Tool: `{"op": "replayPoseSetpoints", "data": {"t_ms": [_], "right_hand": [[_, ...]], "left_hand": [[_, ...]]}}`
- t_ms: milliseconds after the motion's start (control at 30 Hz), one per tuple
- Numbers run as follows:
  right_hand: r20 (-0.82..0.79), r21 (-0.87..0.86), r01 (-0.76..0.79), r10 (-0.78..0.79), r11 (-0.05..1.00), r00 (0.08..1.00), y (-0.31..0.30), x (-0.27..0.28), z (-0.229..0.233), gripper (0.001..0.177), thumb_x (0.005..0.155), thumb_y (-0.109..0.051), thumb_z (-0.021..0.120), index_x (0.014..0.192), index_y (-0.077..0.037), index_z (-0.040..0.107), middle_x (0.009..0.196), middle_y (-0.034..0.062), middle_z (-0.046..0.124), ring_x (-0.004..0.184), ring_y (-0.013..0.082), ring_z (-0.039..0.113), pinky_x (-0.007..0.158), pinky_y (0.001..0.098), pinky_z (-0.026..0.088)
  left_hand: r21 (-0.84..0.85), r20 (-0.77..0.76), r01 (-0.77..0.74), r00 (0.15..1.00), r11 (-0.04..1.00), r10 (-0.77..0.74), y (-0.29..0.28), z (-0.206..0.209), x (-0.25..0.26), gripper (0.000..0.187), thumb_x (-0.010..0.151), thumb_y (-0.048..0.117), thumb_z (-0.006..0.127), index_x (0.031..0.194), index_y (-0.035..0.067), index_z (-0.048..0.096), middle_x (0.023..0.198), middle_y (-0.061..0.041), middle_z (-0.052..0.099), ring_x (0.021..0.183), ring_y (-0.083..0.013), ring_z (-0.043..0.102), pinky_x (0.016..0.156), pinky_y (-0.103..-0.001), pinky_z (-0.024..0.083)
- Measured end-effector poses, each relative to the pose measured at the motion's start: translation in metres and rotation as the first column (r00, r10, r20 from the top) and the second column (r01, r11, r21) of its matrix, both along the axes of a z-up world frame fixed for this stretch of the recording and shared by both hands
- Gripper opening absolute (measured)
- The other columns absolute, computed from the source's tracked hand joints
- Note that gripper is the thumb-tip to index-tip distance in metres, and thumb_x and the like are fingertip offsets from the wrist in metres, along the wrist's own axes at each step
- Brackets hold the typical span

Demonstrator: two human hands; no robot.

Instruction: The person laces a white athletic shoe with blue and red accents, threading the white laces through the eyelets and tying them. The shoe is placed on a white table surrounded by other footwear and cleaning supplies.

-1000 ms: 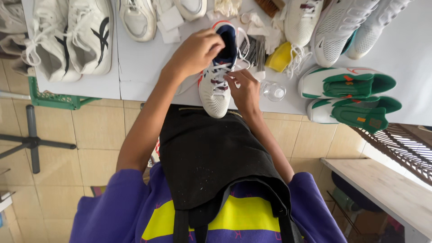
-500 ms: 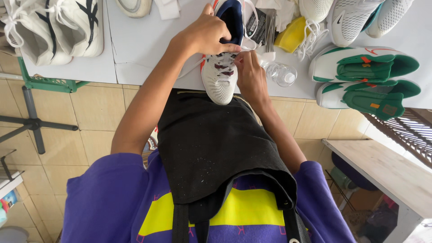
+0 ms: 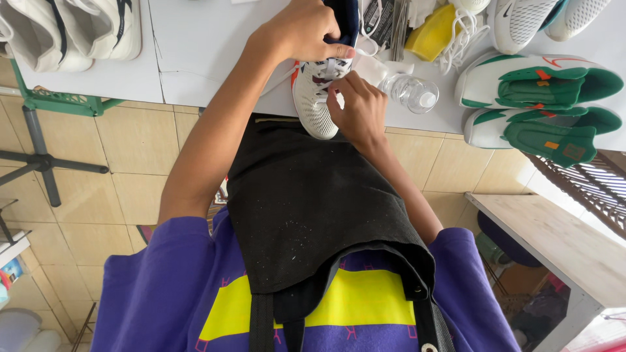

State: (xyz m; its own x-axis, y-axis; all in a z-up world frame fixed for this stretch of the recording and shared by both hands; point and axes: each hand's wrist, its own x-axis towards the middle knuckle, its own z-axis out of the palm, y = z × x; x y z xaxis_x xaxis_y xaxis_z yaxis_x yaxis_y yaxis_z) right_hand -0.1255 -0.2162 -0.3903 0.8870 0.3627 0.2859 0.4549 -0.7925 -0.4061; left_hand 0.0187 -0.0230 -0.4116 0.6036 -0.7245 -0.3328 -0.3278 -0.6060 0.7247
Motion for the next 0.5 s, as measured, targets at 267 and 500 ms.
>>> {"op": "replayPoseSetpoints", "data": {"t_ms": [267,500], "right_hand": [[0.082,0.035,-0.212,0.209,0.977,0.975,-0.022,0.001,0.005,0.017,0.092,0.003,0.081,0.089,-0.010,0.070,0.087,0.0010,0.067,0.058,0.0145,0.051,0.048,0.0309,0.037],[-0.093,0.036,-0.190,0.193,0.981,0.977,-0.017,-0.010,-0.006,0.004,0.106,-0.005,0.081,0.104,-0.009,0.081,0.101,0.0032,0.069,0.062,0.0196,0.060,0.047,0.0333,0.044]], "left_hand": [[0.015,-0.124,0.003,0.992,1.000,-0.001,0.001,0.009,0.002,0.084,0.123,0.053,0.074,0.065,0.012,0.029,0.056,0.001,0.023,0.053,-0.0193,0.018,0.057,-0.042,0.015],[0.008,-0.107,-0.004,0.994,1.000,0.005,0.002,-0.004,-0.003,0.081,0.125,0.056,0.070,0.068,0.011,0.034,0.057,0.001,0.027,0.052,-0.0192,0.021,0.056,-0.043,0.016]]}}
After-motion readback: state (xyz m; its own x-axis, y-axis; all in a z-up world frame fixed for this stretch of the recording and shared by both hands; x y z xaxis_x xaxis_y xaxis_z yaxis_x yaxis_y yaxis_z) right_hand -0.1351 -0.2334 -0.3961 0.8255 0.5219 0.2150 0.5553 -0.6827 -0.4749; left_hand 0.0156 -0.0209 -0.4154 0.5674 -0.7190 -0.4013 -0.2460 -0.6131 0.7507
